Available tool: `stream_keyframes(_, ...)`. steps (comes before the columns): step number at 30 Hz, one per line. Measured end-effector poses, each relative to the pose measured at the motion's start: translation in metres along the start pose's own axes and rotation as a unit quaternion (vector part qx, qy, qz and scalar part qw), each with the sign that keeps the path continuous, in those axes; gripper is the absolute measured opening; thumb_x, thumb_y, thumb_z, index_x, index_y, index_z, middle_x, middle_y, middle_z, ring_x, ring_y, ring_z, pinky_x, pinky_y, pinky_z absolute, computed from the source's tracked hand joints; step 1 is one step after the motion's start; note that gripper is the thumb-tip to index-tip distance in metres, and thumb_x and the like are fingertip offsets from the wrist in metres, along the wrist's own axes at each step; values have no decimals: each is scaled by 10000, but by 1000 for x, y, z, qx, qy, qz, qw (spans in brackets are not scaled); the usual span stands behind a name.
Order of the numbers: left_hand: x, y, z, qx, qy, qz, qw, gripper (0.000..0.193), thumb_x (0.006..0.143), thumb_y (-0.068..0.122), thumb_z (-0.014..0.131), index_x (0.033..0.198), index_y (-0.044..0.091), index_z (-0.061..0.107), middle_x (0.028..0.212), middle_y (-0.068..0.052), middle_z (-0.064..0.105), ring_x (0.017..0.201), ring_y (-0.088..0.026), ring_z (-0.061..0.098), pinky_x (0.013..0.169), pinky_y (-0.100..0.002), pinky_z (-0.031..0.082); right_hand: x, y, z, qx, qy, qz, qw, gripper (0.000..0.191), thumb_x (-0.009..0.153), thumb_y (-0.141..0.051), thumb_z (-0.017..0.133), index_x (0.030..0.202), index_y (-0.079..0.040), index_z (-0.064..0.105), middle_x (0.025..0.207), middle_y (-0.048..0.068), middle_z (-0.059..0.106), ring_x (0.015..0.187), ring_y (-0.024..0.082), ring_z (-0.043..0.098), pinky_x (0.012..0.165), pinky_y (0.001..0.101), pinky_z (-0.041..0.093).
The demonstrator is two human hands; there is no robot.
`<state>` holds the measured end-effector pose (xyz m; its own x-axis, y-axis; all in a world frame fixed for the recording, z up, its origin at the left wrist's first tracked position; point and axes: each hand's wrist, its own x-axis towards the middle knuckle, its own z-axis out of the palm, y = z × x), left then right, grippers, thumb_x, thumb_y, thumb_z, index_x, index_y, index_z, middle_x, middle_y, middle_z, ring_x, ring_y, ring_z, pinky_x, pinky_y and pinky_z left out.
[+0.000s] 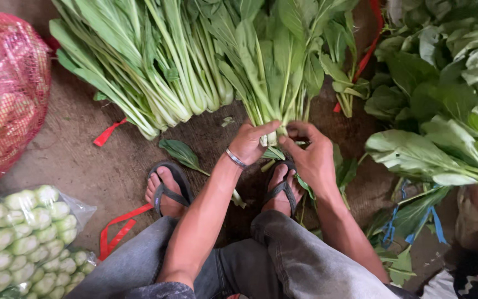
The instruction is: The person sits on the floor of a produce area and sorts leafy green vegetables, picking individual stalks from a pile, stripping damaged leaves aside, and aligning the stalks into neat rows on the ground. They repeatedly gather, turn, and place the vegetables to build up ordered bunches.
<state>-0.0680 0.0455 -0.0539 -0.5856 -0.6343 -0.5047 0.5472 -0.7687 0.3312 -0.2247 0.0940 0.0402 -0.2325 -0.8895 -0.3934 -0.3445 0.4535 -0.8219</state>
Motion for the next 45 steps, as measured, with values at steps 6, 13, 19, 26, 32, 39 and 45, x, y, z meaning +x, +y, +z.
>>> stream_keyframes(6, 4, -3, 8, 72, 65, 32, 995, 406, 860, 75, 797, 1229, 18, 638, 1080, -122, 727, 930, -227, 731, 799, -372, 627, 1, 16, 4, 100, -19, 120, 987, 343, 934, -152, 742, 1216, 25, 659, 921, 53, 710, 766, 105, 657, 679, 257, 547)
stream_keyframes(13, 9, -6, 1, 226, 86, -2, 970, 357, 866, 45, 812, 1185, -23, 667, 1055, -141, 726, 947, -231, 730, 900, -418, 621, -7, 28, 11, 99, 6, 65, 993, 267, 961, -125, 742, 1157, 41, 668, 961, 68, 717, 821, 101, 656, 734, 248, 563)
stream_keyframes(19, 14, -18, -2, 114, 135, 44, 983, 464, 804, -6, 778, 1231, 63, 608, 1112, -97, 726, 1030, -189, 725, 949, -351, 605, -22, 53, 18, 254, 68, 110, 958, 378, 1006, -137, 665, 1325, 36, 561, 1054, 81, 669, 890, 133, 670, 790, 278, 592)
stream_keyframes(26, 12, -18, -11, 7, 73, 25, 997, 429, 854, -24, 749, 1260, 39, 624, 1128, -106, 727, 1001, -217, 720, 874, -383, 606, -111, 91, -34, 16, 198, 152, 968, 423, 972, -85, 664, 1370, 3, 551, 1101, 119, 635, 944, 208, 649, 818, 322, 560)
stream_keyframes(32, 8, -17, -14, -50, 17, -5, 999, 382, 914, 25, 725, 1286, -21, 656, 1201, -164, 735, 1032, -238, 737, 899, -367, 603, -115, 71, -63, -138, 283, -79, 946, 414, 1019, -23, 737, 1340, 62, 490, 1386, 240, 483, 1243, 306, 572, 1041, 398, 590)
stream_keyframes(39, -4, 1, -3, -17, -51, -18, 998, 396, 981, 134, 717, 1332, -35, 647, 1179, -150, 735, 893, -228, 702, 762, -360, 556, -31, -6, -2, -37, 21, -4, 999, 555, 870, -208, 801, 1314, 21, 560, 1076, 162, 716, 942, 229, 703, 826, 351, 568)
stream_keyframes(45, -4, -3, -1, -47, -51, -9, 998, 532, 932, 372, 726, 1318, 24, 611, 1192, -123, 715, 1077, -223, 706, 965, -383, 607, -10, -27, 9, -71, 89, -100, 988, 320, 911, -214, 821, 1137, -10, 724, 1037, 158, 744, 882, 224, 721, 788, 348, 591)
